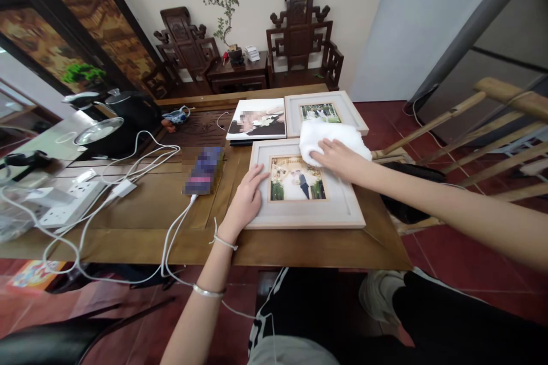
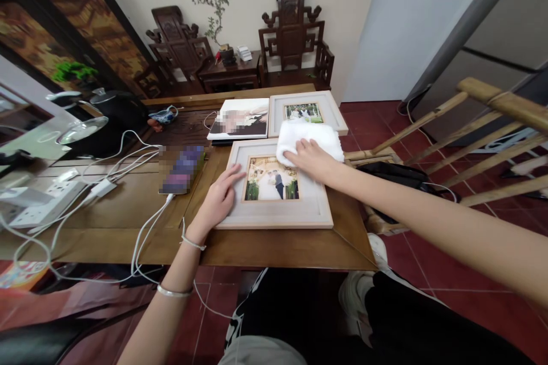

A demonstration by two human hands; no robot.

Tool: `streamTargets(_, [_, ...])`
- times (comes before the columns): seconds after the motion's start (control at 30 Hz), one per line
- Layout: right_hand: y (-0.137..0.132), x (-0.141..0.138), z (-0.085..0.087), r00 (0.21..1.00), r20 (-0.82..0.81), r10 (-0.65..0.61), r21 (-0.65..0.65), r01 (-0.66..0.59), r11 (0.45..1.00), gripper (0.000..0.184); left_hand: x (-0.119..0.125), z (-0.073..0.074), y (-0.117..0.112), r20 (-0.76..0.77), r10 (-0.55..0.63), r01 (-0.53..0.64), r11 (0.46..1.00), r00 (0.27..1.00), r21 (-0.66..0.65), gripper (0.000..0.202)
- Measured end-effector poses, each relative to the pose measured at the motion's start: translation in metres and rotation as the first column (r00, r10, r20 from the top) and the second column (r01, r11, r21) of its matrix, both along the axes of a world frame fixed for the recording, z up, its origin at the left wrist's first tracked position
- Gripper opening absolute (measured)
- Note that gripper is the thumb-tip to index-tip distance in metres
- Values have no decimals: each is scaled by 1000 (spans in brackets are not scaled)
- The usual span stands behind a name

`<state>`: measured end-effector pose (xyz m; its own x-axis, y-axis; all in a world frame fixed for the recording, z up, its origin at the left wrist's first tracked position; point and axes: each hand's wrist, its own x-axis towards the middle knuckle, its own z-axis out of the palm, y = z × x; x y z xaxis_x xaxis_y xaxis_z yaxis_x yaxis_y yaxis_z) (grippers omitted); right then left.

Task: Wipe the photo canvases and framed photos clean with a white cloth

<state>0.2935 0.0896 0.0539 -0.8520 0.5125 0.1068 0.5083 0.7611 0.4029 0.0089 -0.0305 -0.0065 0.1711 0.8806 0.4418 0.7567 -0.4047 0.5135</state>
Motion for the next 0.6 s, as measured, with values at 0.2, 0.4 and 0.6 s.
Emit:
streamTargets(0.2, [-78,13,-2,999,-26,23,-120,-26,992,56,-1,-10,3,-63,24,-25,1000,998,-13,48])
streamTargets(0.4, [-148,18,25,999,-35,-1,-405,-13,914,62,0,-5,3,36,50,-52,998,998,34,48])
streamTargets(0.6, [-149,13,24,993,-53,-101,-477,63,876,59,-1,3,4,49,-25,22,998,998,55,53])
